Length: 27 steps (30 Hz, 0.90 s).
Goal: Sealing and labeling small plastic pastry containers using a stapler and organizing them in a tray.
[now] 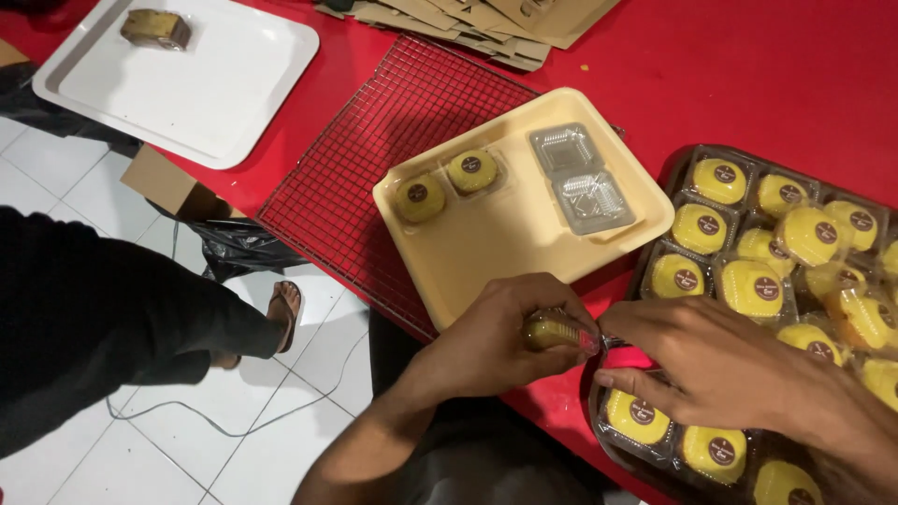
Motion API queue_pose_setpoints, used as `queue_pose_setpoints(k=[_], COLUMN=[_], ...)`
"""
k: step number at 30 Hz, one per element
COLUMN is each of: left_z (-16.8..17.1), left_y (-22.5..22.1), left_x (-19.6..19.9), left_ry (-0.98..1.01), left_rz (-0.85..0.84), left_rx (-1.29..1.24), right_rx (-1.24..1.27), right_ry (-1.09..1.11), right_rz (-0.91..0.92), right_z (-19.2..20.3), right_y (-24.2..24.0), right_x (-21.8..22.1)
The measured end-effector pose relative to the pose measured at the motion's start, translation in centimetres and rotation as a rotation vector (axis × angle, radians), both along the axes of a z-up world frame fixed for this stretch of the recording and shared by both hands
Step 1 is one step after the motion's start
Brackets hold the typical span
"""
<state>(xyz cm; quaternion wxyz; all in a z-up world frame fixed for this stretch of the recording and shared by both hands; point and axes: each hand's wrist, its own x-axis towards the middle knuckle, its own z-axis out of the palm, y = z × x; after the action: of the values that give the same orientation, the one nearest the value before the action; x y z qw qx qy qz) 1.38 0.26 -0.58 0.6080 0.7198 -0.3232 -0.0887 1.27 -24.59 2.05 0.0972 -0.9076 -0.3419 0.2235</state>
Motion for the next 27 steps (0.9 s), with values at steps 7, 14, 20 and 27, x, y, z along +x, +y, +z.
queue_pose_setpoints(k=[7, 14, 20, 27], left_z=[0.4, 0.5, 1.5, 3.8], left_y=[0.1, 0.2, 0.5, 1.1], left_x=[0.0, -0.1, -0.2, -0.7], left_ry=[-0.021, 0.011, -0.027, -0.098], left_rz=[-0.007, -0.014, -0.026, -0.083], left_rx=[0.010, 0.014, 0.024, 0.032], right_rx=[0.021, 0.038, 0.071, 0.188], right_ry=[-0.004, -0.015, -0.033, -0.252], right_rz=[0.006, 0.017, 0.011, 0.138], right_z=[0.2, 0.0, 0.6, 2.4], right_y=[0.1, -0.1, 0.2, 0.7], right_x=[0.0, -0.2, -0.6, -2.4])
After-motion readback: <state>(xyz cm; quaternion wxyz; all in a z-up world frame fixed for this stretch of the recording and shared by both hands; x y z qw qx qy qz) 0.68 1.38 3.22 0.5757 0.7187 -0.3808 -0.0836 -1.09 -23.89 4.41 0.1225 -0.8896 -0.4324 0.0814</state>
